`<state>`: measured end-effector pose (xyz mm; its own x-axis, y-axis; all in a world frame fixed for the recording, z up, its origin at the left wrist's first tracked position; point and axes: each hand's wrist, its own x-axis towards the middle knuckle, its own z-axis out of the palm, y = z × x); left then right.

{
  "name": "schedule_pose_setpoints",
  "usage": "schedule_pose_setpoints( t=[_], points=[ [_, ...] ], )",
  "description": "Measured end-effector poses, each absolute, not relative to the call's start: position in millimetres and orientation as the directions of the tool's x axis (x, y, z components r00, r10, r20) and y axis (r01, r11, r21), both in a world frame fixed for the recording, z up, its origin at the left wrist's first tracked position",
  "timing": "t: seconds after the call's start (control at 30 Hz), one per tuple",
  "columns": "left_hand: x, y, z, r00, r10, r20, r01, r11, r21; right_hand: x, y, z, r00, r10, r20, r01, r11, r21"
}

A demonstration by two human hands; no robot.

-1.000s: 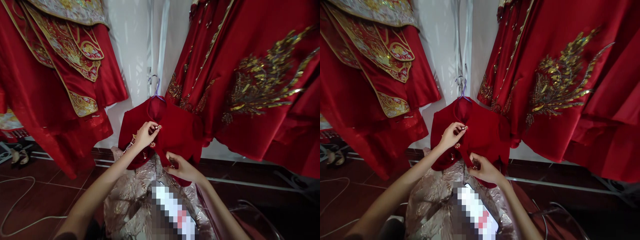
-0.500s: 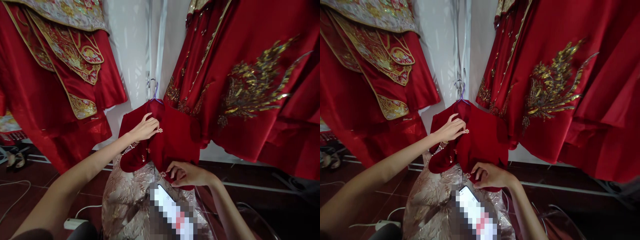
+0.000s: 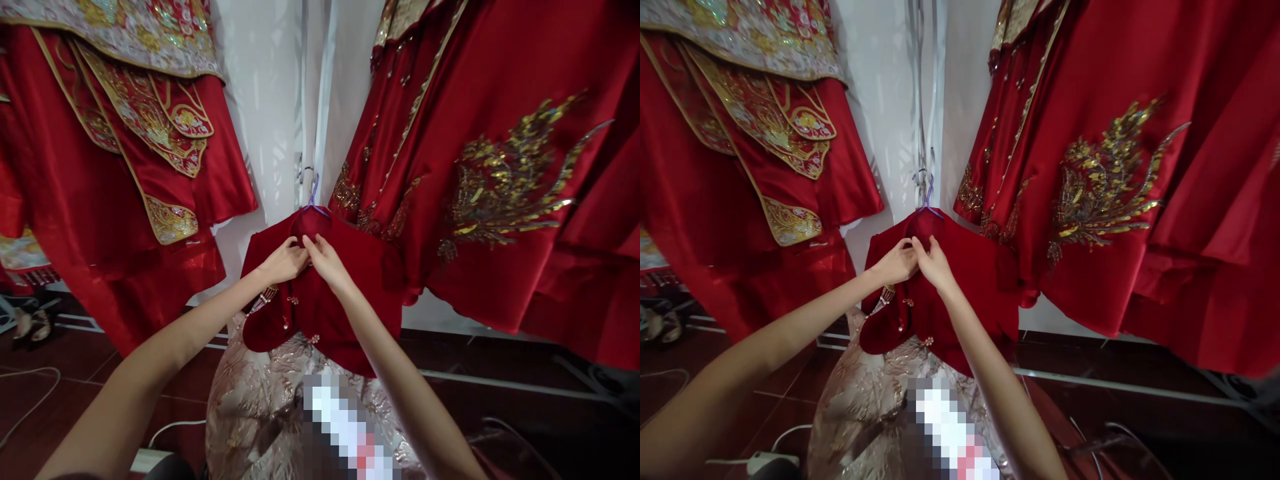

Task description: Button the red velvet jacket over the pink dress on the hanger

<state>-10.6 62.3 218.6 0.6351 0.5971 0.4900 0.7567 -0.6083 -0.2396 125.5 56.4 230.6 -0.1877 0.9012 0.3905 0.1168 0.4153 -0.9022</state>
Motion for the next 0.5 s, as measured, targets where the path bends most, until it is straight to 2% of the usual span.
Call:
schedule_pose_setpoints(
  t=[0.07,0.17,0.27,0.33,0.43,0.5],
  points=[
    [-16,60,217,0.534,0.626,0.568,0.835,-0.496,-0.238,111,58,226,0.022,0.919,0.394,0.279,0.372,-0.885],
    [-21,53,216,0.304,0.597,0.743,0.945,-0.289,-0.154,108,53,211,0.233,0.827,0.511,0.512,0.343,-0.788],
    [-22,49,213,0.068,0.535,0.842,0.99,-0.141,0.01,126,51,194,0.239,0.769,0.593,0.633,0.34,-0.695],
    [-24,50,209,-0.039,0.534,0.844,0.989,-0.098,0.108,145,54,185,0.23,0.742,0.629,0.69,0.332,-0.643],
    [-36,60,205,-0.059,0.624,0.78,0.979,-0.115,0.166,178,66,180,0.179,0.681,0.71,0.768,0.354,-0.533],
    [-51,70,206,-0.092,0.708,0.7,0.96,-0.124,0.252,201,75,183,0.108,0.632,0.767,0.819,0.381,-0.43]
  ],
)
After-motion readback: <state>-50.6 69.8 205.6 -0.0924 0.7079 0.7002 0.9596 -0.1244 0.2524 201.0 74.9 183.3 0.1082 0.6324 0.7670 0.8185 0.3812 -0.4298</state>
